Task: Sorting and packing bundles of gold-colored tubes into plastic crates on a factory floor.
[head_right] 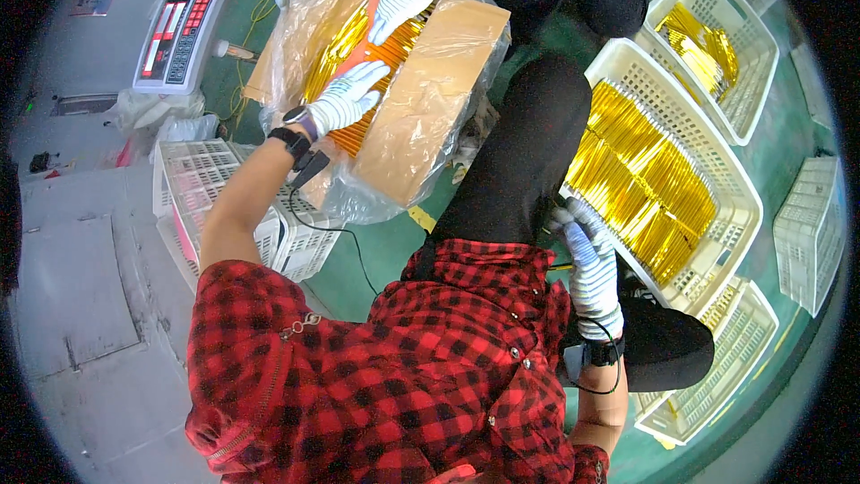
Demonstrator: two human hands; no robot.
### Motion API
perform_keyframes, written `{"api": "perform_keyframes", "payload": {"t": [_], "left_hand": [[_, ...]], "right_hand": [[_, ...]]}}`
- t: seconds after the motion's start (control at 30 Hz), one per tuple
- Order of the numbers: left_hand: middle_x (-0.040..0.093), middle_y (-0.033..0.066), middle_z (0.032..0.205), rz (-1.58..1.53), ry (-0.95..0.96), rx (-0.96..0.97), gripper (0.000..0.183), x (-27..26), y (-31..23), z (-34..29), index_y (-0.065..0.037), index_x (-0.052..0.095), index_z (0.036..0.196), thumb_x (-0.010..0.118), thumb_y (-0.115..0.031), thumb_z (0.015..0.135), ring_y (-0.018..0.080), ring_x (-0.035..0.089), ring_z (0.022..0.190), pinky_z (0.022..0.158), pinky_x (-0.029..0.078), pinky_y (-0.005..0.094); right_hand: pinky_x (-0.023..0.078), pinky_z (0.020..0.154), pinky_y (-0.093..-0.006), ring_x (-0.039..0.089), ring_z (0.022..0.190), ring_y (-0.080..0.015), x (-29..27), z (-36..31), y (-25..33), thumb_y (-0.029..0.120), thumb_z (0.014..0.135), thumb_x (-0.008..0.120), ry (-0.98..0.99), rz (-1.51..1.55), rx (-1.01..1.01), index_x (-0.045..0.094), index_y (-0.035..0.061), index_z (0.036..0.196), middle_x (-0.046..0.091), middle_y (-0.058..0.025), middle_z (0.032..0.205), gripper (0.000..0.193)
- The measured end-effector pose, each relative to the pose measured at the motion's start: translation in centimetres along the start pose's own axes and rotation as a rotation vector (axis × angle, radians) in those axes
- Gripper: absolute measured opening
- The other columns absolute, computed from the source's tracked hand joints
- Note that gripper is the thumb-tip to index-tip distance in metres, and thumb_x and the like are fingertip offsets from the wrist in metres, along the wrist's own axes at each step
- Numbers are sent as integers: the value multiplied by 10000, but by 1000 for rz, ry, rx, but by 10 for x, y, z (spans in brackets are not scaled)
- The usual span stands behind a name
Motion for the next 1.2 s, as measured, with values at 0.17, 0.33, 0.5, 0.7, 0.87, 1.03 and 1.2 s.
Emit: {"api": "perform_keyframes", "payload": {"t": [0.17,0.33,0.5,0.7,0.87,1.03,1.2], "left_hand": [[253,185,1529,269,41,-137,571,58,23,-7,-76,299,1465,449,-287,957,374,267,1395,1139,216,494],[391,182,1453,33,-109,-187,567,23,8,-4,-61,376,1421,522,-308,932,352,356,1355,1117,279,459],[583,185,1258,-336,-357,-233,421,-34,2,-34,-47,542,1285,584,-220,904,319,549,1172,1018,415,373],[579,244,1215,165,-516,-288,596,-60,25,-13,11,521,1274,674,-325,806,390,534,1152,1014,408,434],[480,216,1358,-767,-473,-275,599,-68,-32,19,25,378,1397,618,-236,914,327,447,1261,1078,345,376],[463,187,1387,-440,-385,183,554,-114,-198,71,-5,380,1412,591,-150,921,293,428,1297,1099,314,392],[462,168,1393,-1090,151,358,571,-22,-355,144,4,363,1407,619,-100,907,257,520,1213,1018,420,361]], "right_hand": [[444,962,-316,586,1045,-170,5,-6,-1,193,941,580,-28,-4,1,518,-1,1311,627,-89,1163,423],[444,987,-342,584,1076,-186,-2,-5,-7,188,940,591,-27,19,55,513,-9,1304,620,-94,1176,421],[435,1017,-358,587,1093,-205,-13,-5,1,198,954,577,-62,-19,71,517,6,1307,627,-106,1170,406],[443,995,-347,601,1068,-217,-51,-10,7,190,963,558,-128,-27,-48,512,3,1311,627,-132,1180,397],[450,968,-328,595,1080,-205,-74,-16,12,170,952,569,-129,-108,-64,524,-9,1291,632,-125,1176,387],[464,919,-290,569,1050,-135,-80,-24,-19,200,953,592,-8,-360,104,541,23,1289,634,-47,1137,383],[517,760,-282,614,840,-139,-71,-22,-49,194,923,614,31,-234,114,509,20,1311,658,-91,1064,438]]}}
Point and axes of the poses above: each hand's wrist, its own z-axis towards the middle knuckle, its own x-axis out of the palm, y = z × x, the point moved 9 cm from there along z, towards the middle knuckle
